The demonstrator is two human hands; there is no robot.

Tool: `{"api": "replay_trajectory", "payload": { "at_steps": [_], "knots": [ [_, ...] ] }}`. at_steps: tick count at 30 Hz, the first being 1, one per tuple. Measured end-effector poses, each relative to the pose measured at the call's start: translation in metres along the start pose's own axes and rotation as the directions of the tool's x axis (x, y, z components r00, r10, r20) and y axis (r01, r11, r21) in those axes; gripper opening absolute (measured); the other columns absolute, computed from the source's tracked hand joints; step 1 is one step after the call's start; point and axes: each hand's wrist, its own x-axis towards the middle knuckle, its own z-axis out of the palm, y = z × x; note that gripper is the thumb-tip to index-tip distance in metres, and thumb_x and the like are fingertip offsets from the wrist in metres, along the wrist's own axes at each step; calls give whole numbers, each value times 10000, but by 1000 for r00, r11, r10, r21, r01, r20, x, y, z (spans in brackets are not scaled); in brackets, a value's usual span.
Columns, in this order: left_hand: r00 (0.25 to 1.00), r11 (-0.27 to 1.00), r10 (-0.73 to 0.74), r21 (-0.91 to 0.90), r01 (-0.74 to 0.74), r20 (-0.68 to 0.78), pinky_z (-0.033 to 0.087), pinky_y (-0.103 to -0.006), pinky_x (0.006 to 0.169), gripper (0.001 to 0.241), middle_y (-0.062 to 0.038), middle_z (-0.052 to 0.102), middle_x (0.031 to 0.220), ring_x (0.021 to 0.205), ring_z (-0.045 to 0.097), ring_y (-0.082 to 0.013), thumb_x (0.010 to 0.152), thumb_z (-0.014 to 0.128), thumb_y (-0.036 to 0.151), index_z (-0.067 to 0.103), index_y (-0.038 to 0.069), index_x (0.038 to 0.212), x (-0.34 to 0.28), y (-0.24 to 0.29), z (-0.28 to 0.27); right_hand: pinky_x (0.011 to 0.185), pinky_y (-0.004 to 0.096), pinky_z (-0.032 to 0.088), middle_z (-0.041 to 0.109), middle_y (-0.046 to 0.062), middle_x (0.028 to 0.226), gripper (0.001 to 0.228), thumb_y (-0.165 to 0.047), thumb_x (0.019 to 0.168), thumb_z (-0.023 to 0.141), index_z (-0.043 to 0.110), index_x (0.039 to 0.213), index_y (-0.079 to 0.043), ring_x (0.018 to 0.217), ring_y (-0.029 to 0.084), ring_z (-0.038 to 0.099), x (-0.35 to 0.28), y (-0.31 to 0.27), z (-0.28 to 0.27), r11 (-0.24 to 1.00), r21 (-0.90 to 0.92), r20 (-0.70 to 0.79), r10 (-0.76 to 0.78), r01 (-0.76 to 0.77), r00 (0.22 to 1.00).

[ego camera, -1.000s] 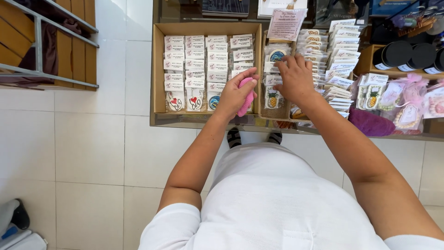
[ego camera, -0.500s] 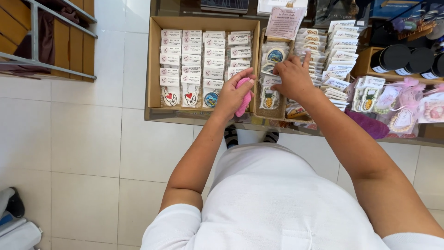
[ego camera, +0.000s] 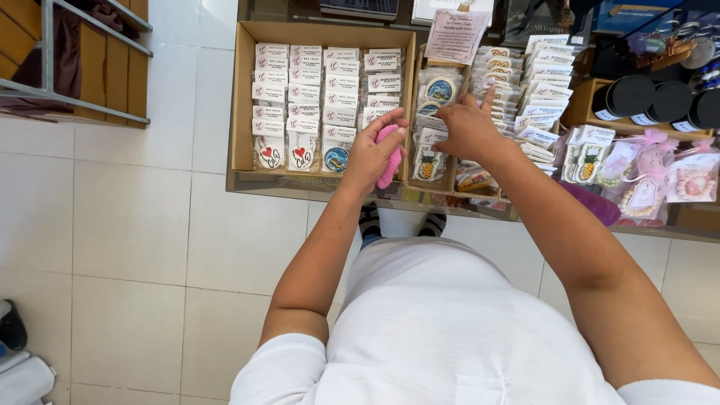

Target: Sorting and wiping small packaged merchandise on a retail display shelf.

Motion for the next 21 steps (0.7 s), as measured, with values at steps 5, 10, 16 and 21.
{"api": "replay_trajectory", "payload": {
  "at_steps": [5, 10, 16, 21],
  "knots": [
    [1000, 1000, 8, -18, -8, -1, 571, -234, 598, 460, -89, 676, 1221, 766, 660, -107, 997, 646, 85, 557, -4, 1439, -2, 5, 3, 1182, 733, -19, 653, 172, 1250, 650, -370, 731, 880, 651, 1259, -68, 1348, 339, 480, -6, 2, 7, 992, 111, -55, -49, 55, 997],
    [1000, 1000, 6, 18, -7, 9, 572, -237, 585, 466, -83, 686, 1214, 766, 662, -105, 982, 651, 92, 556, 8, 1431, 0, 4, 4, 1243, 664, 7, 679, 175, 1187, 560, -342, 768, 863, 650, 1204, -64, 1306, 347, 536, -16, -2, -4, 985, 173, 13, -18, 16, 1000],
    [999, 996, -29, 85, 26, 28, 567, -231, 598, 469, -81, 687, 1180, 748, 657, -105, 970, 680, 82, 576, 20, 1423, 5, 3, 5, 1250, 554, 105, 697, 225, 1149, 591, -316, 762, 874, 638, 1208, -8, 1155, 406, 626, -31, 7, -9, 944, 324, -129, -21, 63, 991],
    [982, 912, 99, 379, -154, 162, 578, -296, 945, 607, -126, 675, 1383, 1116, 684, -174, 967, 751, 174, 521, 23, 1508, 17, -10, -5, 902, 424, 568, 720, 161, 1091, 647, -252, 773, 862, 584, 1309, -21, 954, 268, 729, -58, -10, -50, 670, 703, -5, 343, -240, 939]
  ]
}}
